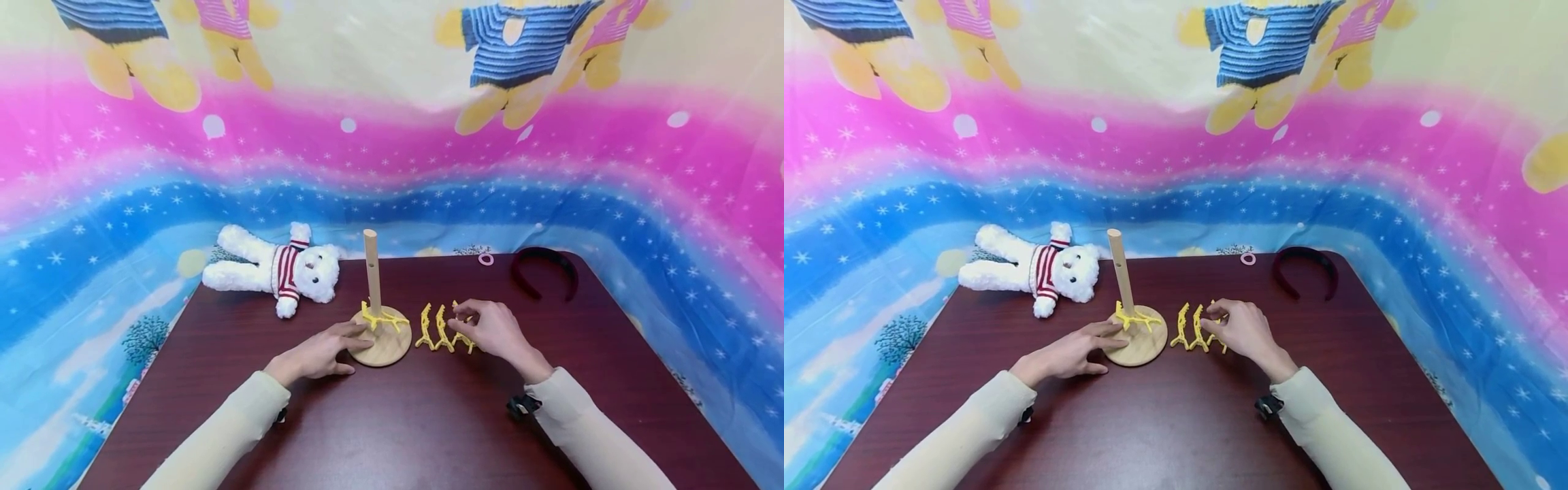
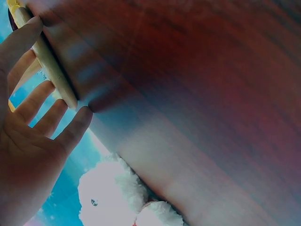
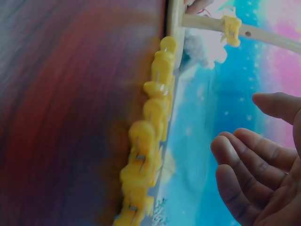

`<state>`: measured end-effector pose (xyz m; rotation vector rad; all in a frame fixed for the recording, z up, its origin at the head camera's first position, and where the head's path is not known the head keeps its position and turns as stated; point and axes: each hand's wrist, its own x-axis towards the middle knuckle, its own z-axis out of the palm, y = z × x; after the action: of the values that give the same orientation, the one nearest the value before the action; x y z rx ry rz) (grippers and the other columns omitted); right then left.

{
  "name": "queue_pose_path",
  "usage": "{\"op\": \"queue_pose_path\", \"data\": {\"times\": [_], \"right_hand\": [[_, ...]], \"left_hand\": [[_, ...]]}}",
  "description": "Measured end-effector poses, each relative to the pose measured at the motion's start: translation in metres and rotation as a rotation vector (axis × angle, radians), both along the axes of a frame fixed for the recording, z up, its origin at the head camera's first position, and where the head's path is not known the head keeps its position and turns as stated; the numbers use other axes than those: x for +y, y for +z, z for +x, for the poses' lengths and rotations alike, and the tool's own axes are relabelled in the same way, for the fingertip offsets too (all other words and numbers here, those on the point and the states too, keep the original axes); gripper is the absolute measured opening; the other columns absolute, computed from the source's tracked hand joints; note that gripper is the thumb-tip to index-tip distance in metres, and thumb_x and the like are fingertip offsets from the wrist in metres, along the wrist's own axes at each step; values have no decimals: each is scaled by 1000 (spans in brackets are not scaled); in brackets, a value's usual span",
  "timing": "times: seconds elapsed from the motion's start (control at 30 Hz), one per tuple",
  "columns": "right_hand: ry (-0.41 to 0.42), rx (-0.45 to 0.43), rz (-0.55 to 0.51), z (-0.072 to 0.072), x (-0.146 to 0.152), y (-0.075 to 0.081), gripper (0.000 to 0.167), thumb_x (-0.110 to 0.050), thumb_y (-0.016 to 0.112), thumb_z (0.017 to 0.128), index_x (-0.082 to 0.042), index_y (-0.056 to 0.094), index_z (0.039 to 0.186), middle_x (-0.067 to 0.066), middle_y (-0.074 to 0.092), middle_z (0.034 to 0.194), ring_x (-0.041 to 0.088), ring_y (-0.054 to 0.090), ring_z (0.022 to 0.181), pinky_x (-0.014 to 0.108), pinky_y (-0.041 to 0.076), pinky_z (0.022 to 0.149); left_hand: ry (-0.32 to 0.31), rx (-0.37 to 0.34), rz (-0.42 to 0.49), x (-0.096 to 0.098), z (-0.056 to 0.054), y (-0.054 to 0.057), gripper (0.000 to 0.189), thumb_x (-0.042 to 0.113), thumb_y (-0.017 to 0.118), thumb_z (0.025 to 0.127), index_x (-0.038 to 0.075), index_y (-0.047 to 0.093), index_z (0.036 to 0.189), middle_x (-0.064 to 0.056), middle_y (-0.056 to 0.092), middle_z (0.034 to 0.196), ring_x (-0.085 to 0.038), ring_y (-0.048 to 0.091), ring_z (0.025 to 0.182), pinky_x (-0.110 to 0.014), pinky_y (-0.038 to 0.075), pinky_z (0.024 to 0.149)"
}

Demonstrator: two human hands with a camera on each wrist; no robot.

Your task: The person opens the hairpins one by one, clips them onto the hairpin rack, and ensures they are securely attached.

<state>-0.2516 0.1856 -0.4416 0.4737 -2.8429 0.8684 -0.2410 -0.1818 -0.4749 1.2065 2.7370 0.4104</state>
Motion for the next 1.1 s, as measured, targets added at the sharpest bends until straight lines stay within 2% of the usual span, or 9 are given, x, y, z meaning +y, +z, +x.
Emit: {"op": "queue_pose_path", "data": {"times": [0.33, 0.67, 0.9, 1.1], "right_hand": [[-48, 13, 18, 0, 26, -9, 31, -39, 78, 85, -15, 77, 103, -5, 76, 87, 6, 65, 71, 28, 49, 60], [-126, -60, 51, 0, 46, -18, 29, -39, 77, 86, -15, 77, 102, -4, 76, 88, 9, 66, 74, 32, 51, 63], [-143, -92, 65, -4, 56, -27, 27, -42, 76, 86, -18, 77, 99, -4, 75, 87, 5, 63, 66, 30, 49, 60], [-159, -123, 94, -7, 61, -29, 28, -44, 75, 86, -19, 76, 99, -5, 74, 82, 7, 60, 62, 30, 47, 58]], "left_hand": [[1, -5, -5, 0, 0, -1, 57, 26, 76, 89, 21, 57, 143, -12, 37, 160, -37, 33, 149, -50, 36, 118], [5, 3, -8, 0, 0, -1, 58, 27, 76, 89, 21, 57, 143, -13, 38, 160, -38, 33, 149, -50, 36, 118], [2, -2, -5, -1, 0, -2, 58, 26, 76, 89, 21, 57, 143, -13, 38, 160, -37, 33, 149, -51, 36, 117], [9, 1, -6, -1, 0, -1, 58, 26, 76, 89, 21, 57, 143, -12, 38, 160, -37, 33, 149, -50, 36, 118]]}}
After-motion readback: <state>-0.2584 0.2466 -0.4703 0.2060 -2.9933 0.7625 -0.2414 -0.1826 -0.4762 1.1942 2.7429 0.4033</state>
